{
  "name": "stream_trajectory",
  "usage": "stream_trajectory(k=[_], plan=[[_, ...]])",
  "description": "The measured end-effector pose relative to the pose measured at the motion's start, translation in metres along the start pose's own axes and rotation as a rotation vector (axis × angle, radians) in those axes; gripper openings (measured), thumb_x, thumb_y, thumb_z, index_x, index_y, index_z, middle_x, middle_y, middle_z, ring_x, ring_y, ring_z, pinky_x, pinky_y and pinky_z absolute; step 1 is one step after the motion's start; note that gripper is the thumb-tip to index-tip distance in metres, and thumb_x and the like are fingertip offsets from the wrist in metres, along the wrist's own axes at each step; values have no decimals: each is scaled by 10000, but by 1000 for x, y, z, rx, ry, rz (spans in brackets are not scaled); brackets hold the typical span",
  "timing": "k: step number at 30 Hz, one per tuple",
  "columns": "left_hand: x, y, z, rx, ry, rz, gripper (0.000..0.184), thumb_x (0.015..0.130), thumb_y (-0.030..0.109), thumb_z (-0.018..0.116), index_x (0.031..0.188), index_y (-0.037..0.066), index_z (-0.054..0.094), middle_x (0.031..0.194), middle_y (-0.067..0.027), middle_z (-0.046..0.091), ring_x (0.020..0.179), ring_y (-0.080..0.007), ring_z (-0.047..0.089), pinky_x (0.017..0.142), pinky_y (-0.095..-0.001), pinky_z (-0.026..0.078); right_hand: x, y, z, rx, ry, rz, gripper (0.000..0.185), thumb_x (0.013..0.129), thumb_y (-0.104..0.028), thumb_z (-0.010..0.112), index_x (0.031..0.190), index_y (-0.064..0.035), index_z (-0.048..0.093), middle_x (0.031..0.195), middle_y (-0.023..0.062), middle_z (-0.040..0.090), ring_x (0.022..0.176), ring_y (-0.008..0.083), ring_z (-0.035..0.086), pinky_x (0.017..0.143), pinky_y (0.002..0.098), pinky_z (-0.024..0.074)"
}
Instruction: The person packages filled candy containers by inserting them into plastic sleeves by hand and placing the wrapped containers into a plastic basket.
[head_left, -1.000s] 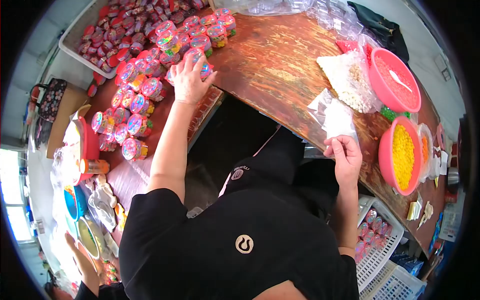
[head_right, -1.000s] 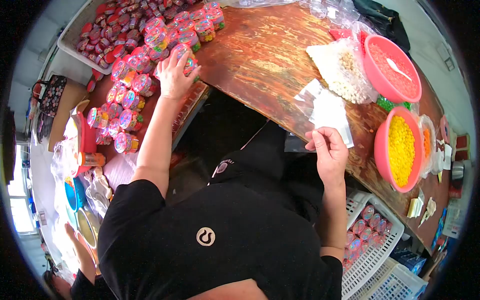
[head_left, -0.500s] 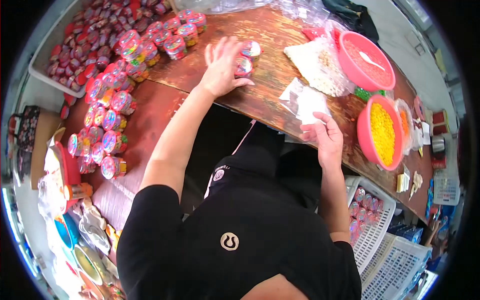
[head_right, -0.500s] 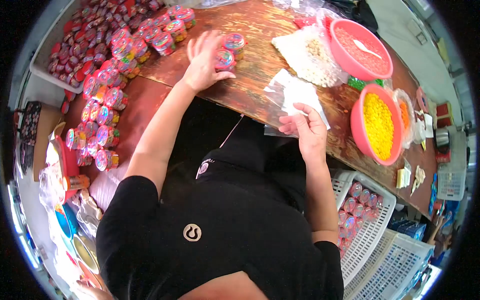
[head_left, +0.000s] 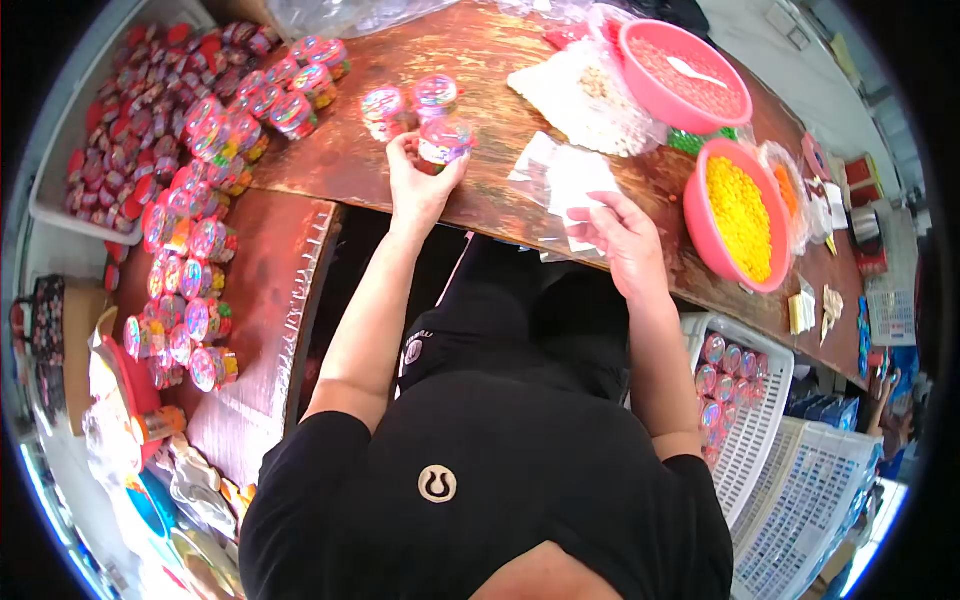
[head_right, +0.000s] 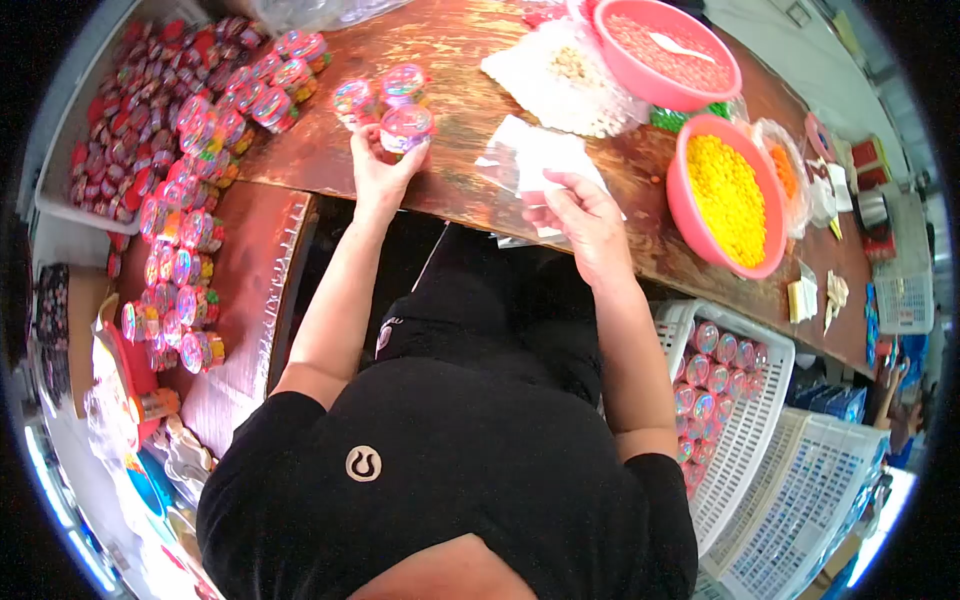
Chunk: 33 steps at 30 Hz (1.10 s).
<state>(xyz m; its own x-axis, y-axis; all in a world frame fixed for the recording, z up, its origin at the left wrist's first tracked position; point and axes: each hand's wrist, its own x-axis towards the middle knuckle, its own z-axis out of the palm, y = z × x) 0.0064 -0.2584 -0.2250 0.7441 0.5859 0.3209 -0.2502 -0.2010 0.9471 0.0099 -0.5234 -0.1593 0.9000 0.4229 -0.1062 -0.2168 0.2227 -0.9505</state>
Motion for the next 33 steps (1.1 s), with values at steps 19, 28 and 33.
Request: stream_trajectory(k=[19,28,33], plan=[[-55,66,16,-854,-725,-313,724,748,301,741,1303,42,354,1255,-131,497,1119,-334,521,920,-532,444,-3,-29,-25,209,-145,102,268,912,-172,537,1095,22,564,1082,159,619,994,253,613,821,362,512],[-61,69,14,-516,-927,-274,961,650,69,806,1412,27,222,1400,-136,366,1283,-216,355,1064,-357,281,-9,-33,-15,-20,-248,66,260,911,-154,535,1090,29,581,1080,157,626,906,191,615,803,303,493],[-62,80,16,-557,-1050,-349,956,647,31,798,1422,47,238,1397,-125,377,1261,-189,382,1047,-328,312,-16,-43,-12,7,-153,25,247,912,-163,538,1043,31,619,988,81,654,781,105,580,763,262,480]])
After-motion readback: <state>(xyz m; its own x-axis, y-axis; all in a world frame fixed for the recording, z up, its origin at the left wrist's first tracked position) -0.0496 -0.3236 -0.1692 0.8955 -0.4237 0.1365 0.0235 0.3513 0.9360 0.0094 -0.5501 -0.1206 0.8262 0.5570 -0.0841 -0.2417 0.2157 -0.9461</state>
